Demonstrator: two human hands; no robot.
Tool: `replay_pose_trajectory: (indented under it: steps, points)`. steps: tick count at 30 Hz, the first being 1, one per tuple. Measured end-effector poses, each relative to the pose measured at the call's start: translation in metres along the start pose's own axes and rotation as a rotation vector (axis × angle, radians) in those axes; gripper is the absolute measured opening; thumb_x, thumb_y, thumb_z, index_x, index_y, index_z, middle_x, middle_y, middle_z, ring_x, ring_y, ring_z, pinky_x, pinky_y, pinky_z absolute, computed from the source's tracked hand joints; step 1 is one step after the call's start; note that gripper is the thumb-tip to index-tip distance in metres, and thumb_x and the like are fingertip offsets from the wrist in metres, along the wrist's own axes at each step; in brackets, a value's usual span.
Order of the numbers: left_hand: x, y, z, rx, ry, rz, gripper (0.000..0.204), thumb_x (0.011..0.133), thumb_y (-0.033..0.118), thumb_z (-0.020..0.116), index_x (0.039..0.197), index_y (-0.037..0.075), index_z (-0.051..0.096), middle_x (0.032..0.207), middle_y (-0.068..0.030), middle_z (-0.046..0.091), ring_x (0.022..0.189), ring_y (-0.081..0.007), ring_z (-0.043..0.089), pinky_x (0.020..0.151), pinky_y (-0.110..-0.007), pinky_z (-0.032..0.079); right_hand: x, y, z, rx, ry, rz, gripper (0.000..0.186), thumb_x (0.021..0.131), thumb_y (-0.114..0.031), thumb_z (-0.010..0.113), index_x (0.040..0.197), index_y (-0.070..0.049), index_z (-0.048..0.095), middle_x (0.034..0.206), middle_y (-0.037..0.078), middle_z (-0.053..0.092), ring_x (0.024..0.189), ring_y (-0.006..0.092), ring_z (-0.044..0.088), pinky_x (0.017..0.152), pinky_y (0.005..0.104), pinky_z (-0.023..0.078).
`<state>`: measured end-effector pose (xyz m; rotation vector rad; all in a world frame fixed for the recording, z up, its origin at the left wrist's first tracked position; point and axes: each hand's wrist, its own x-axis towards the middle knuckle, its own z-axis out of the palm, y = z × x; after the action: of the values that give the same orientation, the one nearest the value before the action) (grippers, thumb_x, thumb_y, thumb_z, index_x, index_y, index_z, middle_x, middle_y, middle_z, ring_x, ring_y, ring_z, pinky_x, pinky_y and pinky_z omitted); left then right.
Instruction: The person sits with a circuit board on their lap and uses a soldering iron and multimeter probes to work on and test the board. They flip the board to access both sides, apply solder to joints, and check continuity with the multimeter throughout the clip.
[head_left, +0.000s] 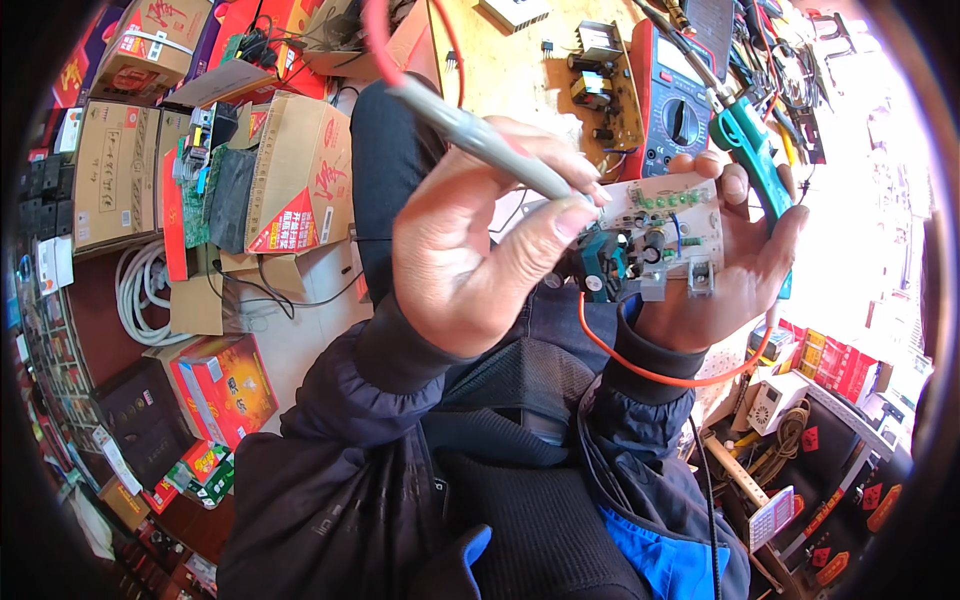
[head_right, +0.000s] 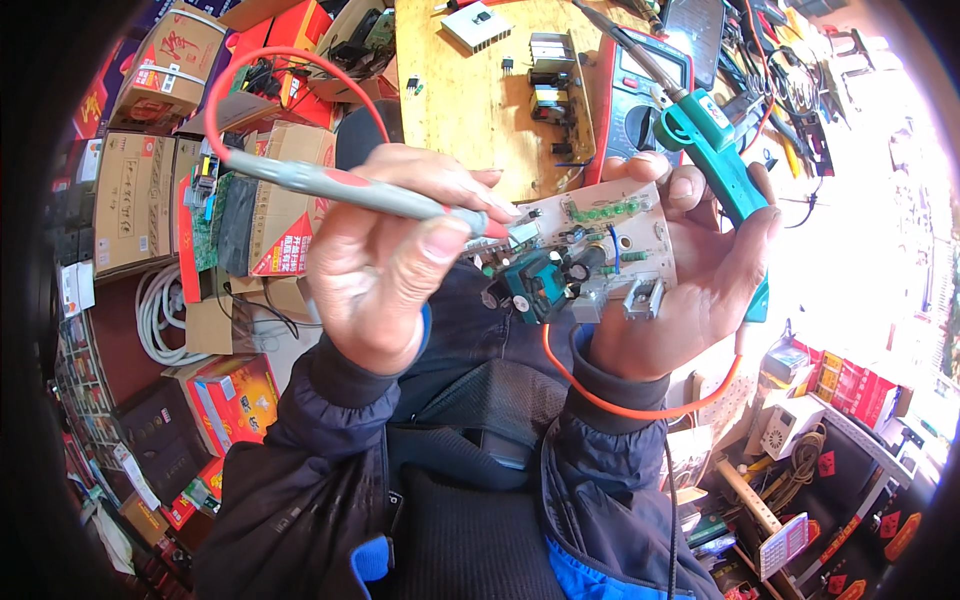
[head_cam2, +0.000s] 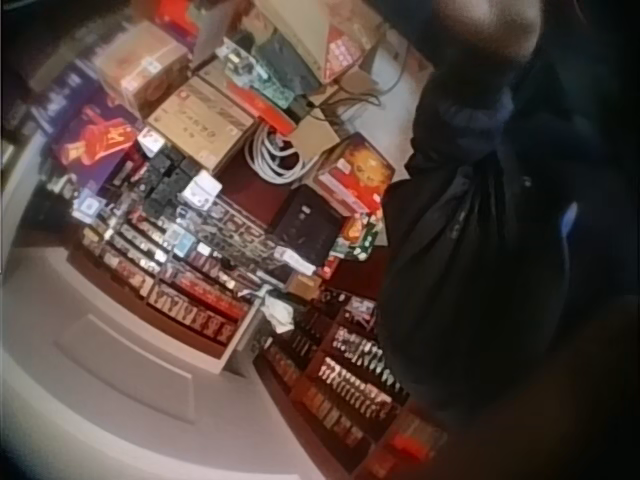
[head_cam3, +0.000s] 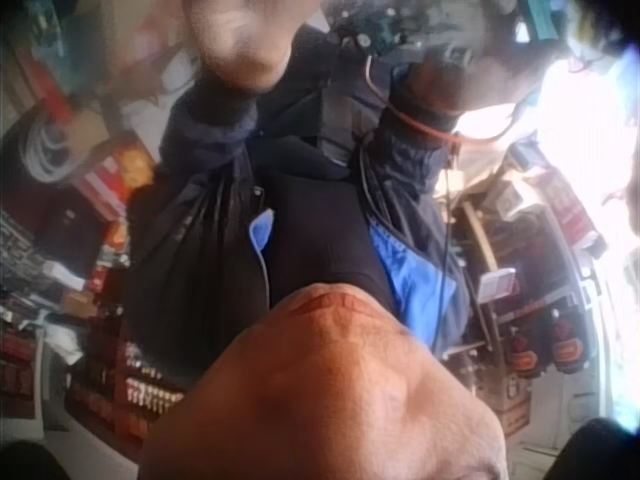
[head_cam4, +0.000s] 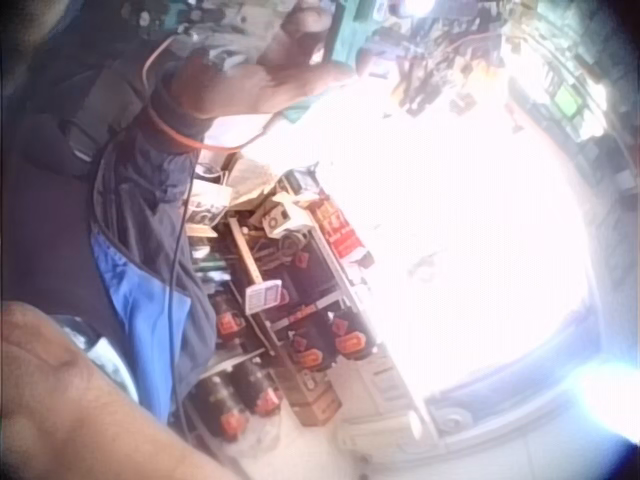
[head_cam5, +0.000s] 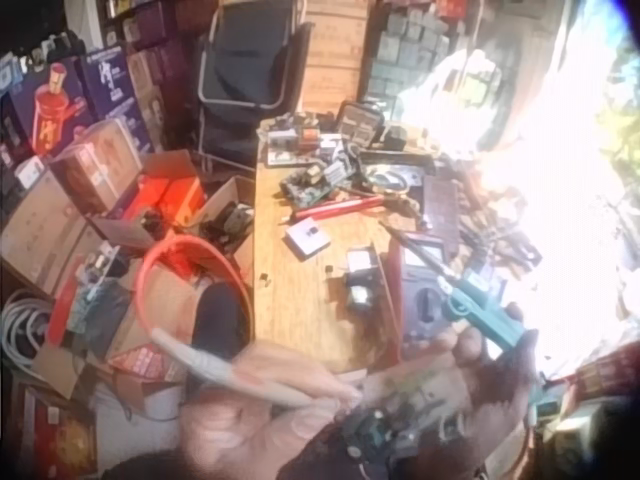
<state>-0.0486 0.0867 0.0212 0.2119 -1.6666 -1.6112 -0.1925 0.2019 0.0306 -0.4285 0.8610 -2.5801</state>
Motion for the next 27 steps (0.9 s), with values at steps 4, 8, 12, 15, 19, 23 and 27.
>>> replay_pose_trajectory:
  steps: [4, 8, 12, 15, 19, 23, 27]
  points:
    - [0.001, 0.009, 0.003, -0.200, 0.136, -0.045, 0.020, 0.101, 0.013, 0.055, 0.114, -0.003, 0.057, 0.104, -0.0154, 0.060, 0.089, -0.0271, 0.069, 0.096, -0.047, 0.054, 0.001, -0.006, -0.003, 0.012, 0.078, 0.057, 0.043, 0.110, -0.044, 0.038, 0.133, -0.011, 0.054, 0.089, 0.011, 0.062, 0.097, 0.0321, 0.061, 0.095, 0.0528, 0.047]
    - [0.001, 0.011, -0.009, -0.261, 0.149, -0.063, 0.023, 0.100, 0.015, 0.058, 0.115, -0.003, 0.057, 0.106, -0.0170, 0.059, 0.091, -0.0278, 0.066, 0.085, -0.042, 0.056, 0.005, -0.010, -0.005, 0.014, 0.075, 0.059, 0.043, 0.109, -0.045, 0.038, 0.132, -0.013, 0.056, 0.088, 0.010, 0.063, 0.097, 0.0309, 0.062, 0.096, 0.0532, 0.047]
    - [-0.009, 0.012, -0.012, -0.407, 0.215, -0.125, 0.019, 0.097, 0.008, 0.065, 0.113, -0.002, 0.059, 0.098, -0.0095, 0.064, 0.087, -0.0184, 0.066, 0.083, -0.033, 0.055, 0.004, -0.013, -0.005, -0.023, 0.101, 0.048, 0.043, 0.109, -0.045, 0.038, 0.131, -0.014, 0.057, 0.088, 0.009, 0.065, 0.097, 0.0312, 0.063, 0.096, 0.0538, 0.046]
    - [-0.019, 0.017, -0.014, -0.384, 0.176, -0.216, 0.019, 0.098, 0.015, 0.060, 0.105, -0.002, 0.057, 0.097, -0.0144, 0.057, 0.082, -0.0234, 0.060, 0.074, -0.036, 0.051, 0.002, -0.014, -0.004, 0.027, 0.038, 0.026, 0.043, 0.109, -0.045, 0.038, 0.132, -0.014, 0.058, 0.089, 0.009, 0.066, 0.096, 0.0316, 0.064, 0.096, 0.0542, 0.046]
    - [-0.032, 0.015, -0.020, -0.336, 0.203, -0.337, 0.012, 0.095, 0.009, 0.053, 0.102, 0.000, 0.053, 0.092, -0.0130, 0.055, 0.075, -0.0224, 0.057, 0.072, -0.037, 0.050, 0.001, -0.014, -0.002, 0.119, -0.028, 0.013, 0.044, 0.109, -0.046, 0.038, 0.134, -0.014, 0.057, 0.089, 0.011, 0.064, 0.096, 0.0333, 0.064, 0.094, 0.0560, 0.047]
    - [-0.043, 0.007, -0.019, -0.418, 0.196, -0.391, 0.013, 0.093, 0.006, 0.052, 0.105, 0.001, 0.052, 0.090, -0.0100, 0.054, 0.067, -0.0158, 0.052, 0.065, -0.032, 0.046, 0.000, -0.013, -0.001, 0.093, -0.023, -0.017, 0.045, 0.109, -0.045, 0.038, 0.134, -0.012, 0.056, 0.088, 0.011, 0.062, 0.096, 0.0346, 0.064, 0.091, 0.0571, 0.048]
    - [-0.050, 0.011, -0.011, -0.372, 0.232, -0.510, 0.014, 0.092, -0.002, 0.061, 0.101, 0.006, 0.055, 0.084, 0.0053, 0.047, 0.070, -0.0014, 0.040, 0.065, -0.018, 0.036, -0.003, -0.010, 0.002, 0.067, -0.007, -0.049, 0.044, 0.109, -0.045, 0.039, 0.135, -0.012, 0.053, 0.087, 0.011, 0.061, 0.095, 0.0356, 0.064, 0.088, 0.0574, 0.049]
